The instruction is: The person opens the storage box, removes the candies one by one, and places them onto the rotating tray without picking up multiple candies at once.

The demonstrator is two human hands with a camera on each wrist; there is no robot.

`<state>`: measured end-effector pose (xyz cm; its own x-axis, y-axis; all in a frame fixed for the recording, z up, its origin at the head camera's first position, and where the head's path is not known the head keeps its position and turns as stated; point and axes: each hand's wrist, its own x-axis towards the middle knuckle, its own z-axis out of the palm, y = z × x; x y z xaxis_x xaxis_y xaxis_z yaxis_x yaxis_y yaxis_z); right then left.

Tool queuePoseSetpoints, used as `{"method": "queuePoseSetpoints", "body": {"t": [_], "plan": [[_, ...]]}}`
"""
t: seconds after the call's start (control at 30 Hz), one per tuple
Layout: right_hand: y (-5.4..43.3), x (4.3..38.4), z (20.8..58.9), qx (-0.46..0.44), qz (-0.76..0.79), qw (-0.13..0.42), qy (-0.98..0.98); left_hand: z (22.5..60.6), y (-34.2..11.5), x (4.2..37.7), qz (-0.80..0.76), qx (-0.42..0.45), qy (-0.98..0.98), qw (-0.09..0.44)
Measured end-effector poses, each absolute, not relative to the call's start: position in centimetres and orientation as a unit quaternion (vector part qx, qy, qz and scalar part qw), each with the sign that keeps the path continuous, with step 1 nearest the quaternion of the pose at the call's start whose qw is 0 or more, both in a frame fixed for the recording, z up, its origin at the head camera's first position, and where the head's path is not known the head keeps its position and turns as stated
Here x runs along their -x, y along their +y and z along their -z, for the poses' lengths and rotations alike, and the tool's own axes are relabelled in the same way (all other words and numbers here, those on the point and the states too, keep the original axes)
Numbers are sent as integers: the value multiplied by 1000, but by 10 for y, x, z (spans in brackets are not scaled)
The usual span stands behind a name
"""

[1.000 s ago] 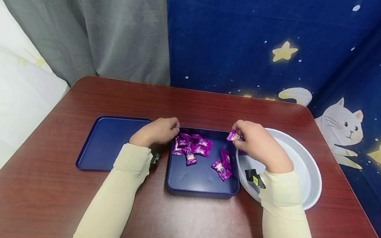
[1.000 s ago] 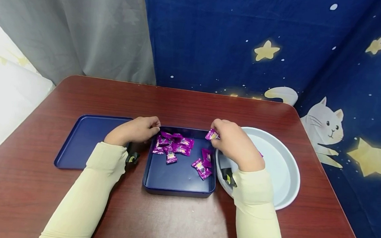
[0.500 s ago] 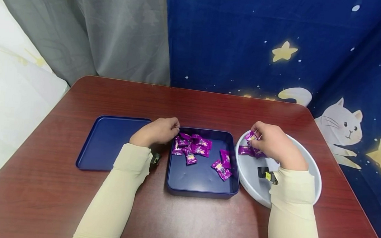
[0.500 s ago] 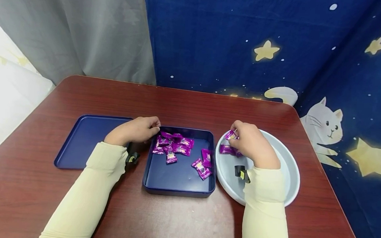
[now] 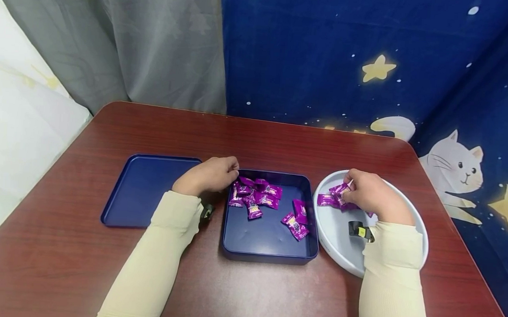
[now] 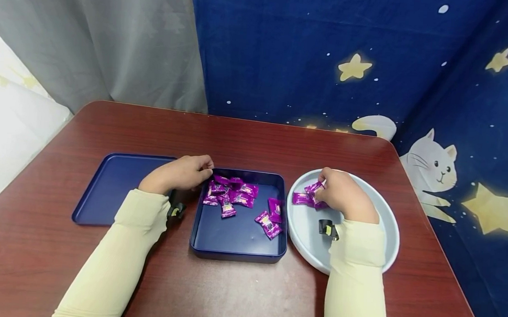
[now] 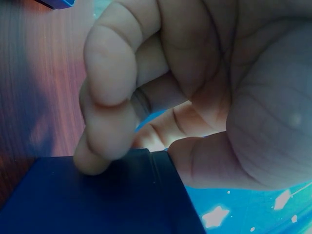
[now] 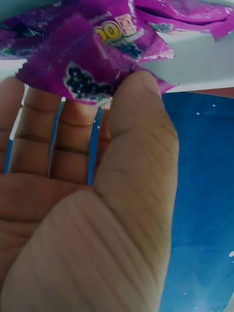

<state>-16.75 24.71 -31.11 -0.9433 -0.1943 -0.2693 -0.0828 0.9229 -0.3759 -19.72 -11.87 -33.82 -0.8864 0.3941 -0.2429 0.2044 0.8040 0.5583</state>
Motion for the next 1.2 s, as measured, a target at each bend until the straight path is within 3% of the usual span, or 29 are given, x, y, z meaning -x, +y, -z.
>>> {"method": "queuePoseSetpoints", "body": {"t": [0.93,1.2], "plan": [[254,171,318,42,185,176,966,339,-120,198,-272,-169,933,167],[254,172,317,50,159,153,974,338,-120,198,-270,-171,933,167]]}}
